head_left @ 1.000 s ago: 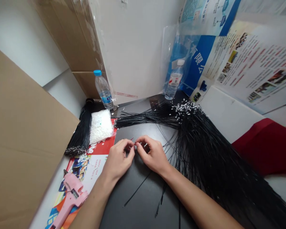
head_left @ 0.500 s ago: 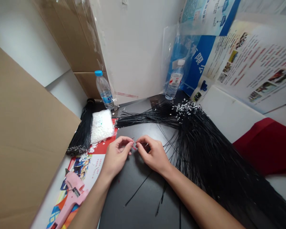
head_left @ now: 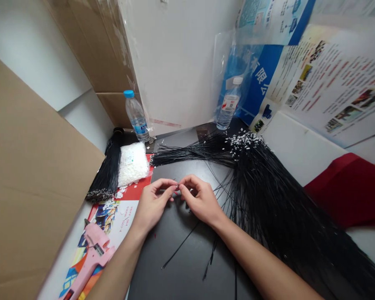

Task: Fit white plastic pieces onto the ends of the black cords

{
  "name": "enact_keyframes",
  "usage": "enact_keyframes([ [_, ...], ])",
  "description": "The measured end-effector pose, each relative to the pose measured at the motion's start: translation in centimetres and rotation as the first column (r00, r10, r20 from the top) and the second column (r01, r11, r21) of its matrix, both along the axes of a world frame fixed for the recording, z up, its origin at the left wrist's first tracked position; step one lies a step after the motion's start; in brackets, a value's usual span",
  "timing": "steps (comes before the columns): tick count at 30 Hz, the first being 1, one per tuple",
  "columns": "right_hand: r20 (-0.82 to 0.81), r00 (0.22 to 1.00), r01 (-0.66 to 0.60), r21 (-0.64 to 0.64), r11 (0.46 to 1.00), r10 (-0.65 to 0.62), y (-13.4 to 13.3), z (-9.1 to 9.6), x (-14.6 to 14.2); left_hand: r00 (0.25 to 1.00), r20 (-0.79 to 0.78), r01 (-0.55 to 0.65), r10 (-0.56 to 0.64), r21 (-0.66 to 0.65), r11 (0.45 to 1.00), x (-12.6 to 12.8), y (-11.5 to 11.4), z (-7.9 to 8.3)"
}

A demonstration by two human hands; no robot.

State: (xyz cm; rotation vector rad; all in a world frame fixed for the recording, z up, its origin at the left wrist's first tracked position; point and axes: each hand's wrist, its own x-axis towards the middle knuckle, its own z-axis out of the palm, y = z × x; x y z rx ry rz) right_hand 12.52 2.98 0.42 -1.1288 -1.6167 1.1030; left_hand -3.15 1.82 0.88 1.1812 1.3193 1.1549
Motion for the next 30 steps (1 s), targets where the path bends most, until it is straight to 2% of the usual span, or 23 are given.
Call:
enact_keyframes([
  [5, -0.04, 0.999, 0.014, -0.04, 0.999, -0.015, 0.06, -0.18, -0.01, 0.996, -0.091, -0.011, 0.01, -0.013, 1.0, 0.14, -0.11, 0.08],
  [12, 0.049, 0.998, 0.034, 0.091, 0.995, -0.038, -0.13, -0.27, 0.04, 0.921, -0.39, 0.043, -0.002, 0.097, 0.994, -0.11, -0.65, 0.27],
  [19, 0.128, 0.991, 0.004, 0.21, 0.978, -0.032, -0.31, -0.64, 0.1, 0.828, -0.558, 0.097, 0.046, 0.224, 0.97, -0.19, -0.7, 0.15],
  [22, 0.152, 0.988, -0.004, 0.254, 0.967, -0.036, -0.32, -0.65, 0.2, 0.895, -0.446, 0.056, 0.024, 0.166, 0.985, -0.15, -0.64, 0.33],
  [25, 0.153, 0.987, 0.007, 0.265, 0.964, -0.05, -0.28, -0.55, 0.34, 0.991, -0.131, 0.02, -0.021, -0.008, 1.0, -0.17, -0.54, 0.58],
  [27, 0.151, 0.986, 0.023, 0.266, 0.964, -0.065, -0.25, -0.46, 0.43, 0.997, 0.08, 0.029, -0.021, -0.109, 0.994, -0.17, -0.48, 0.72],
  [30, 0.163, 0.984, 0.023, 0.263, 0.964, -0.067, -0.25, -0.32, 0.53, 0.972, 0.236, 0.045, -0.001, -0.18, 0.983, -0.07, -0.45, 0.82],
])
